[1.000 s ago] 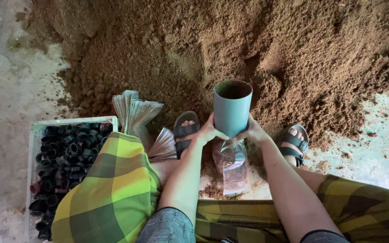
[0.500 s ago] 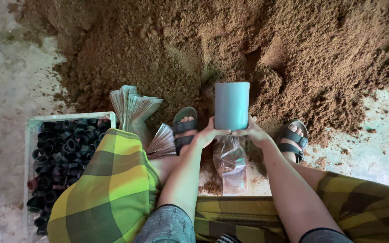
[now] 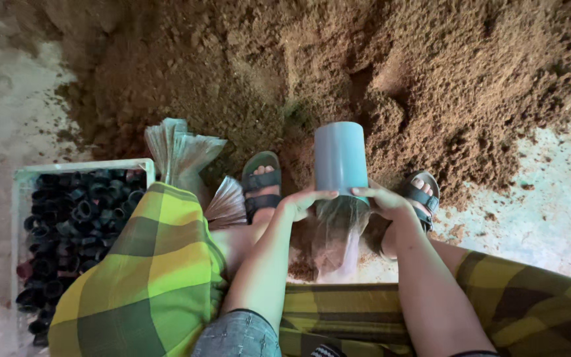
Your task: The person fills a plastic bag with soil by placing the bag inside a plastic cylinder and then scooping soil into the cylinder by hand.
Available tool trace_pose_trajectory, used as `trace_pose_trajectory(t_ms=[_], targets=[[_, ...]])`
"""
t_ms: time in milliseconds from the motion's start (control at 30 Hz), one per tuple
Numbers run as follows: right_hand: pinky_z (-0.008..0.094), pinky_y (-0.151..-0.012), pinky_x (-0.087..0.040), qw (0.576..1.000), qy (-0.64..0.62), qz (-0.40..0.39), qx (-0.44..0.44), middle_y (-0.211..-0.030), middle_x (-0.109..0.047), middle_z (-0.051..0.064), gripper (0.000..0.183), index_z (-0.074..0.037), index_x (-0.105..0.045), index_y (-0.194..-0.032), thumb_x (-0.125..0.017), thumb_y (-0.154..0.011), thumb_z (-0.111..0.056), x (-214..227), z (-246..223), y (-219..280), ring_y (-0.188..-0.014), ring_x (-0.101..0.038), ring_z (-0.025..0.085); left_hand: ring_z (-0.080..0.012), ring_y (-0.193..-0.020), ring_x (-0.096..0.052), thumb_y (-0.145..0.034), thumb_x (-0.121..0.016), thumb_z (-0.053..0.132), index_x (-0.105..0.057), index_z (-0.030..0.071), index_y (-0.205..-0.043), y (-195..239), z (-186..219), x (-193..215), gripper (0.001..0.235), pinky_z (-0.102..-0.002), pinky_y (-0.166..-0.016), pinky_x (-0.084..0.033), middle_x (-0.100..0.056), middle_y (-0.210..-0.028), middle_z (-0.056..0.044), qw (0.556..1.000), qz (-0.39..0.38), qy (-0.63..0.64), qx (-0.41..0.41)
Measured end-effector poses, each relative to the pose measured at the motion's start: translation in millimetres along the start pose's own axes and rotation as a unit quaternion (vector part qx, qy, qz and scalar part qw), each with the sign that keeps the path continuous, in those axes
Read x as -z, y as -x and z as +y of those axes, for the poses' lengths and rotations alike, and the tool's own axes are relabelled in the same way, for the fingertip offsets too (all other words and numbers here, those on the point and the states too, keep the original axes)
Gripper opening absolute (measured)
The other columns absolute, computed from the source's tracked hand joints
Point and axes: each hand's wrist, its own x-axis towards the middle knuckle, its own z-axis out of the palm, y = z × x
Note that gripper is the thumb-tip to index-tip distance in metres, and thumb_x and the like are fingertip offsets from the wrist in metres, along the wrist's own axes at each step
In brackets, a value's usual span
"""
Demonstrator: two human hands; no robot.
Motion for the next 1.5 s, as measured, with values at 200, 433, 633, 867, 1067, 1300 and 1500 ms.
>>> trace_pose_trajectory(t_ms=[200, 433, 633, 867, 1067, 1300, 1500], targets=[[0.054, -0.07, -0.065, 0.991, 0.011, -0.022, -0.132, -0.109, -0.08, 0.02, 0.07, -0.007, -0.073, -0.129, -0.09, -0.072, -0.044, -6.8, -10.3, 7.5, -0.088, -0.08, 0.035, -0.0427, -0.148, -0.051, -0.068, -0.103, 0.057, -0.043, 0.003, -0.165, 16.6, -4.4, 9.9, 0.126, -0.048, -0.104, -0.056, -0.045, -0.166, -0.028, 0.998, -0.025, -0.006, 0.06], [0.056, -0.068, -0.065, 0.988, -0.005, -0.018, -0.153, -0.105, -0.079, 0.024, 0.079, -0.001, -0.073, -0.126, -0.092, -0.067, -0.05, -6.9, 15.5, -20.3, -0.088, -0.08, 0.04, -0.0432, -0.104, -0.078, -0.068, -0.1, 0.06, -0.067, 0.005, -0.139, -3.4, -27.9, 26.9, 0.096, -0.057, -0.079, -0.067, -0.076, -0.124, -0.025, 0.996, -0.039, 0.027, 0.076], [0.06, -0.082, -0.063, 0.991, -0.042, 0.009, -0.125, -0.116, -0.078, 0.021, 0.079, -0.006, -0.072, -0.133, -0.09, -0.069, -0.05, -5.1, 35.0, -38.3, -0.101, -0.078, 0.042, -0.046, -0.114, -0.074, -0.069, -0.104, 0.055, -0.057, 0.003, -0.15, -50.1, -45.9, 45.6, 0.107, -0.062, -0.081, -0.064, -0.071, -0.135, -0.026, 0.999, -0.008, 0.026, 0.039], [0.062, -0.087, -0.062, 0.997, -0.061, 0.015, -0.034, -0.12, -0.075, 0.023, 0.075, -0.005, -0.065, -0.139, -0.092, -0.078, -0.04, -14.4, 36.0, -56.4, -0.109, -0.076, 0.043, -0.038, -0.113, -0.074, -0.07, -0.102, 0.052, -0.057, 0.009, -0.148, -32.6, -22.6, 35.1, 0.1, -0.053, -0.085, -0.065, -0.072, -0.132, -0.016, 0.998, 0.048, -0.024, -0.015], [0.058, -0.091, -0.061, 0.997, -0.041, 0.065, 0.015, -0.121, -0.073, 0.024, 0.077, -0.001, -0.066, -0.138, -0.095, -0.08, -0.043, -27.4, 30.9, -61.1, -0.115, -0.073, 0.04, -0.0246, -0.105, -0.074, -0.07, -0.103, 0.048, -0.066, 0.01, -0.139, -19.8, -8.5, 30.4, 0.087, -0.039, -0.082, -0.065, -0.074, -0.12, -0.009, 0.993, 0.088, -0.022, -0.069], [0.062, -0.104, -0.052, 0.997, -0.011, 0.07, -0.005, -0.145, -0.061, 0.028, 0.094, 0.0, -0.049, -0.157, -0.091, -0.086, -0.045, -42.3, 8.5, -43.0, -0.137, -0.06, 0.043, -0.0228, -0.103, -0.074, -0.067, -0.106, 0.047, -0.075, 0.012, -0.128, -36.4, -20.4, 39.7, 0.077, -0.04, -0.085, -0.063, -0.077, -0.116, -0.011, 0.982, 0.144, -0.019, -0.121], [0.064, -0.111, -0.046, 0.997, 0.016, 0.053, 0.056, -0.144, -0.058, 0.032, 0.097, 0.006, -0.05, -0.153, -0.096, -0.08, -0.04, -53.8, -3.0, -36.9, -0.141, -0.053, 0.046, -0.031, -0.121, -0.07, -0.07, -0.106, 0.044, -0.069, 0.007, -0.14, -42.4, -19.1, 36.5, 0.088, -0.044, -0.094, -0.06, -0.073, -0.133, -0.018, 0.984, 0.137, -0.002, -0.115]])
